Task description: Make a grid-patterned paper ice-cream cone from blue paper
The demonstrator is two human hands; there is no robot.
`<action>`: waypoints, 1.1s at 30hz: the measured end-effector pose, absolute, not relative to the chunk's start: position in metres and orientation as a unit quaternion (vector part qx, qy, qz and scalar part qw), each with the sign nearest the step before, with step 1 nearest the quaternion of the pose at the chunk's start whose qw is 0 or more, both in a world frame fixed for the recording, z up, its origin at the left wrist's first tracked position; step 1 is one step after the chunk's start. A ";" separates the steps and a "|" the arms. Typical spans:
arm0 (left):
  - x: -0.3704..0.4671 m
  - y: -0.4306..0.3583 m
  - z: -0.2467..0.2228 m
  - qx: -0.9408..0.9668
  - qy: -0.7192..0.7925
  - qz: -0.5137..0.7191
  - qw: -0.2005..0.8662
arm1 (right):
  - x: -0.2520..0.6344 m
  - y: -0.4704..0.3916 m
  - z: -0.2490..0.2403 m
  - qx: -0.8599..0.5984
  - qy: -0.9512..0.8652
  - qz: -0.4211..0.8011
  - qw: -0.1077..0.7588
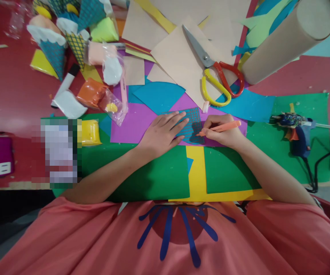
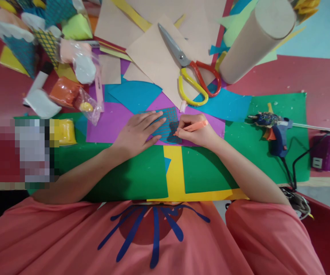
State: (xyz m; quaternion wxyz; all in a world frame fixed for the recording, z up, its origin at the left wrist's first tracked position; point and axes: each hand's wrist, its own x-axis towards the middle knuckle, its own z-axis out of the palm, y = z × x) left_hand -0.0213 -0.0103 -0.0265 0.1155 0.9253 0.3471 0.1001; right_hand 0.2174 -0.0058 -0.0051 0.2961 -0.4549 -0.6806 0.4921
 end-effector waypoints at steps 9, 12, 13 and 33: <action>-0.022 -0.010 -0.027 0.921 0.352 0.097 0.135 | 0.219 -0.005 -0.005 -0.454 -0.686 0.493 0.283; -0.021 -0.011 -0.027 0.922 0.352 0.096 0.127 | 0.219 -0.005 -0.005 -0.450 -0.685 0.500 0.281; -0.021 -0.011 -0.027 0.923 0.352 0.096 0.126 | 0.219 -0.005 -0.005 -0.448 -0.685 0.501 0.281; -0.021 -0.010 -0.028 0.928 0.343 0.103 0.101 | 0.219 -0.007 -0.005 -0.447 -0.688 0.509 0.259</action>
